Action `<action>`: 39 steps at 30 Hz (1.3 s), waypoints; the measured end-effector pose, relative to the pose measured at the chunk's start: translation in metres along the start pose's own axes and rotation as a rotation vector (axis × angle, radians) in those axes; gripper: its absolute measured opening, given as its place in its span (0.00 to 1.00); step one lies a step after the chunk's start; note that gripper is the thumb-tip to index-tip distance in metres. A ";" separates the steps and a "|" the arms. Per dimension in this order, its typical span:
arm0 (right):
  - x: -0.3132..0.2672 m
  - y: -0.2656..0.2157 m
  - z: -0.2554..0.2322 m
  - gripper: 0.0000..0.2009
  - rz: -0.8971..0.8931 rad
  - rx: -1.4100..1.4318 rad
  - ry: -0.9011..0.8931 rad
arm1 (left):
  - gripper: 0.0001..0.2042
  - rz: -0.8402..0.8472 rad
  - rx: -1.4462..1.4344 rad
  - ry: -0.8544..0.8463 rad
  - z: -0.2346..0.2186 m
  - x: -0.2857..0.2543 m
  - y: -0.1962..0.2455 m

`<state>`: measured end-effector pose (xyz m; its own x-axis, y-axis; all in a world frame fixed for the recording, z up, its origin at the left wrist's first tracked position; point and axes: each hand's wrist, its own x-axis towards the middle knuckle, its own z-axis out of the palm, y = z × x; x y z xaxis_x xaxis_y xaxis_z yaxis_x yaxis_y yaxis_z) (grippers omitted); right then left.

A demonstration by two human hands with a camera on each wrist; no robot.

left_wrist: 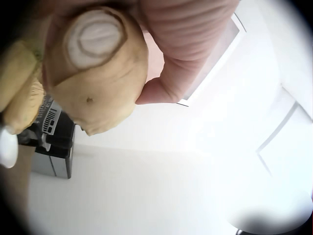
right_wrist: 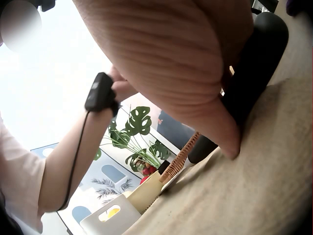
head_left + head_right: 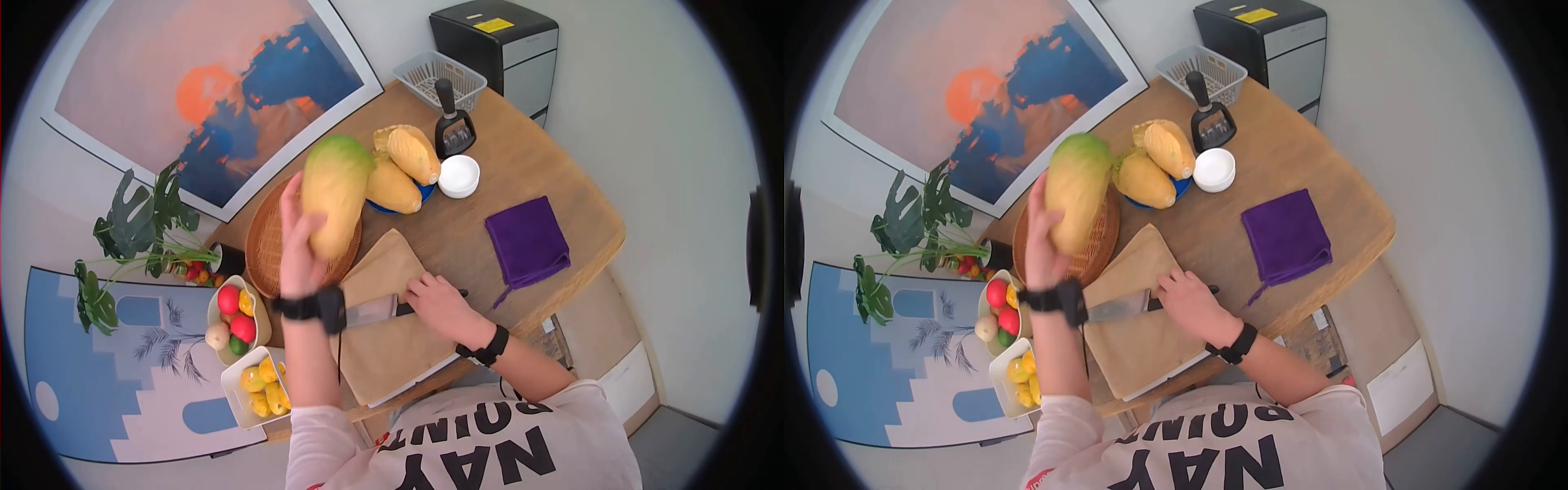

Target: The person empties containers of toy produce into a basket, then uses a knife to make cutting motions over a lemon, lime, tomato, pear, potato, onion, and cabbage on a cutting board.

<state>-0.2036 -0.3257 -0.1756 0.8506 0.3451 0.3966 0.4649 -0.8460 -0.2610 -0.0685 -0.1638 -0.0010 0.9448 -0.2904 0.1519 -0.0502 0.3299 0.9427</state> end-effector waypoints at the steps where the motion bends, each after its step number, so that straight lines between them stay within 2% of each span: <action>1: 0.000 0.000 -0.001 0.07 -0.003 -0.012 -0.003 | 0.40 0.054 0.054 -0.010 -0.003 -0.028 0.008; 3: 0.000 0.000 -0.001 0.08 0.011 -0.015 -0.042 | 0.44 0.044 0.180 0.098 -0.003 -0.089 0.023; 5: 0.002 0.000 -0.002 0.09 0.013 0.002 -0.058 | 0.48 0.029 0.403 0.192 -0.026 -0.141 0.020; 8: 0.004 0.002 -0.005 0.09 0.009 0.053 -0.086 | 0.45 0.030 0.746 0.235 -0.055 -0.211 0.002; 9: 0.004 0.003 -0.006 0.09 0.002 0.067 -0.086 | 0.45 0.029 0.868 0.236 -0.058 -0.229 -0.003; 13: 0.007 0.001 -0.013 0.10 0.016 0.072 -0.105 | 0.40 0.026 0.938 0.229 -0.055 -0.268 -0.023; 15: 0.009 -0.009 -0.036 0.07 0.088 0.142 -0.103 | 0.40 0.034 0.951 0.219 -0.050 -0.271 -0.028; 18: 0.008 -0.027 -0.071 0.10 0.350 0.375 -0.174 | 0.41 0.014 0.905 0.175 -0.050 -0.260 -0.039; 21: 0.000 -0.034 -0.080 0.12 0.512 0.518 -0.241 | 0.40 -0.091 0.637 0.153 -0.057 -0.237 -0.063; 22: -0.006 -0.034 -0.080 0.13 0.502 0.552 -0.233 | 0.39 -0.083 0.714 0.102 -0.062 -0.230 -0.071; 25: -0.025 -0.033 -0.073 0.17 0.484 0.623 -0.197 | 0.38 -0.004 1.104 0.172 -0.058 -0.227 -0.079; 28: -0.040 -0.039 -0.063 0.21 0.457 0.624 -0.182 | 0.34 0.178 1.355 0.274 -0.043 -0.225 -0.069; 31: -0.041 -0.050 -0.070 0.21 0.457 0.601 -0.236 | 0.25 0.216 1.371 0.265 -0.038 -0.218 -0.063; 34: -0.035 -0.060 -0.085 0.19 0.486 0.607 -0.217 | 0.17 0.260 1.340 0.218 -0.033 -0.210 -0.066; 37: -0.028 -0.064 -0.093 0.16 0.554 0.634 -0.194 | 0.12 0.243 1.320 0.208 -0.032 -0.208 -0.076; 39: -0.034 -0.058 -0.076 0.14 0.462 0.568 -0.196 | 0.11 0.254 1.331 0.251 -0.029 -0.206 -0.077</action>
<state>-0.2784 -0.3190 -0.1073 0.9930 0.1170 -0.0132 0.0602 -0.6008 -0.7971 -0.2495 -0.1035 -0.1138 0.8884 -0.1364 0.4383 -0.3632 -0.7928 0.4894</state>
